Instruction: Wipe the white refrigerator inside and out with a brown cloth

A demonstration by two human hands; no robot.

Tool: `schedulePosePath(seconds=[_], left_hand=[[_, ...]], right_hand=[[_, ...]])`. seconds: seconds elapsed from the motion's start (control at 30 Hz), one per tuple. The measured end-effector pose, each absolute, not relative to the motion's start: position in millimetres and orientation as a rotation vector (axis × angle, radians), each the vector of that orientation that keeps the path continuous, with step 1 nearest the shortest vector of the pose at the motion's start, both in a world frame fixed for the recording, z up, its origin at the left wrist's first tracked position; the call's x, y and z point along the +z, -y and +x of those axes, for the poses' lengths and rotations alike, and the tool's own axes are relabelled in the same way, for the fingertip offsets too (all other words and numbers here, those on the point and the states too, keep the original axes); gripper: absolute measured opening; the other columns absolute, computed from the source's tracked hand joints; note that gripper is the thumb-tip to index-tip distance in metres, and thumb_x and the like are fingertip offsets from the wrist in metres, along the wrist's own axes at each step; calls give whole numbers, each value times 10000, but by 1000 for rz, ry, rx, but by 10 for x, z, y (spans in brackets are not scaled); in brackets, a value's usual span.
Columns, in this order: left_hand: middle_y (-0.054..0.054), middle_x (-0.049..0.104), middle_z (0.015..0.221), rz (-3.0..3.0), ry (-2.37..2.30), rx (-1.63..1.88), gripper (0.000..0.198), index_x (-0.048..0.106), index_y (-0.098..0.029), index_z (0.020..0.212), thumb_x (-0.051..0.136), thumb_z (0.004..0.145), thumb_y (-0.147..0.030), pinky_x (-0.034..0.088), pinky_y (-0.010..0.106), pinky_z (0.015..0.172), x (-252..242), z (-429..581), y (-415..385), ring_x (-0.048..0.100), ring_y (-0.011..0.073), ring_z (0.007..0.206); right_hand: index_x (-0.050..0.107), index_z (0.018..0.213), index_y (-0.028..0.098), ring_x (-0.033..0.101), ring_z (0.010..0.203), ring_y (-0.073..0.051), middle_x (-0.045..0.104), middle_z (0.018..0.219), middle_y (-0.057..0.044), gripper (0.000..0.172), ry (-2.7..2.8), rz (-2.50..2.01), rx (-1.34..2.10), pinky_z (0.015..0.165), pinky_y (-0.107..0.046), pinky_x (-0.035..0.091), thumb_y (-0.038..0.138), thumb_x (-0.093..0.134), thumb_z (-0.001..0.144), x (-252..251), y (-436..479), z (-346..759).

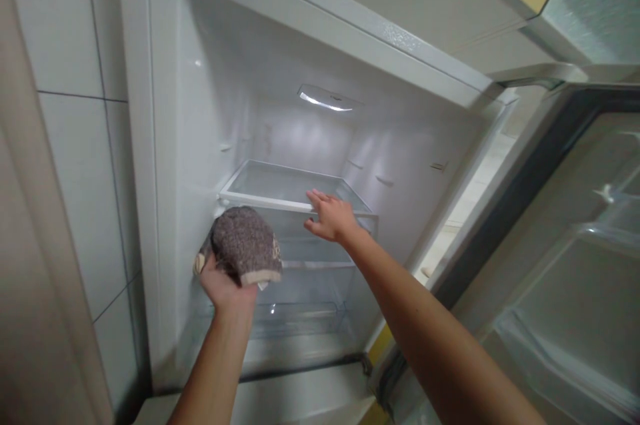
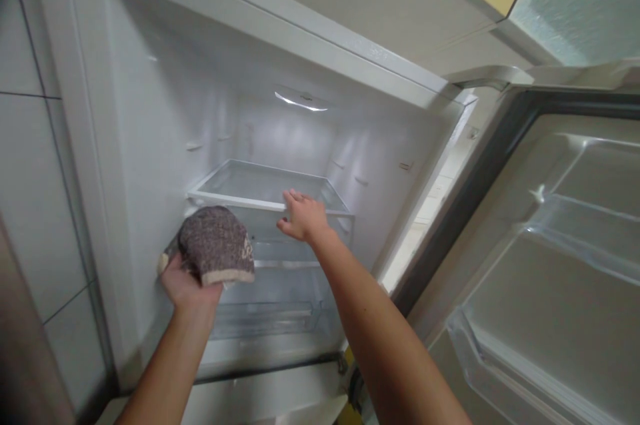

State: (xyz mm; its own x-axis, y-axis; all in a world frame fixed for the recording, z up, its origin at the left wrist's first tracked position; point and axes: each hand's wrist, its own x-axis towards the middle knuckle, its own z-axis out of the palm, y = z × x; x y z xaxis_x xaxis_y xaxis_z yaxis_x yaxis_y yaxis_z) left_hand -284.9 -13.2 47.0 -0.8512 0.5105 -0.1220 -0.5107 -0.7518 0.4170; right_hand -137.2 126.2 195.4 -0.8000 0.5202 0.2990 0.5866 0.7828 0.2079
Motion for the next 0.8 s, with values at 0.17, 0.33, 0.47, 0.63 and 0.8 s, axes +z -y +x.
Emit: schedulePosePath(seconds=[0.17, 0.33, 0.47, 0.63, 0.8], left_hand=[[80, 777, 1155, -119, -1092, 2639, 339, 727, -315, 1149, 568, 964, -551, 584, 568, 1054, 266, -2578, 401, 700, 346, 1256], [126, 752, 1227, 427, -1760, 2637, 165, 718, -243, 1047, 650, 919, -321, 417, 521, 1232, 625, -2749, 106, 643, 333, 1329], [214, 745, 1246, 1161, -2318, 2031, 104, 718, -220, 976, 652, 912, -267, 234, 612, 1299, 643, -2951, -135, 541, 405, 1452], [217, 770, 1175, 1645, -2424, 1260, 210, 766, -207, 1042, 737, 840, -255, 268, 652, 1253, 491, -3006, -272, 624, 432, 1343], [147, 744, 1338, 1951, -2317, 740, 445, 750, -269, 1299, 694, 866, -180, 359, 568, 1218, 604, -2745, -425, 619, 369, 1347]], right_hand=[[447, 1646, 208, 528, 1498, -340, 450, 1701, -106, 808, 2736, -848, -426, 1130, -504, 536, 513, 596, 913, 1944, -1270, -1384], [451, 1636, 224, 533, 1487, -353, 443, 1706, -111, 801, 2734, -883, -417, 1119, -507, 538, 540, 603, 915, 1941, -1250, -1406], [458, 1624, 229, 555, 1461, -358, 446, 1704, -112, 790, 2733, -897, -426, 1093, -501, 552, 547, 608, 917, 1947, -1233, -1419], [490, 1595, 227, 589, 1421, -370, 482, 1680, -112, 767, 2729, -875, -435, 1054, -516, 575, 550, 614, 910, 1956, -1231, -1429], [511, 1589, 209, 610, 1395, -379, 491, 1669, -134, 757, 2734, -857, -432, 1061, -511, 568, 534, 619, 913, 1964, -1247, -1422]])
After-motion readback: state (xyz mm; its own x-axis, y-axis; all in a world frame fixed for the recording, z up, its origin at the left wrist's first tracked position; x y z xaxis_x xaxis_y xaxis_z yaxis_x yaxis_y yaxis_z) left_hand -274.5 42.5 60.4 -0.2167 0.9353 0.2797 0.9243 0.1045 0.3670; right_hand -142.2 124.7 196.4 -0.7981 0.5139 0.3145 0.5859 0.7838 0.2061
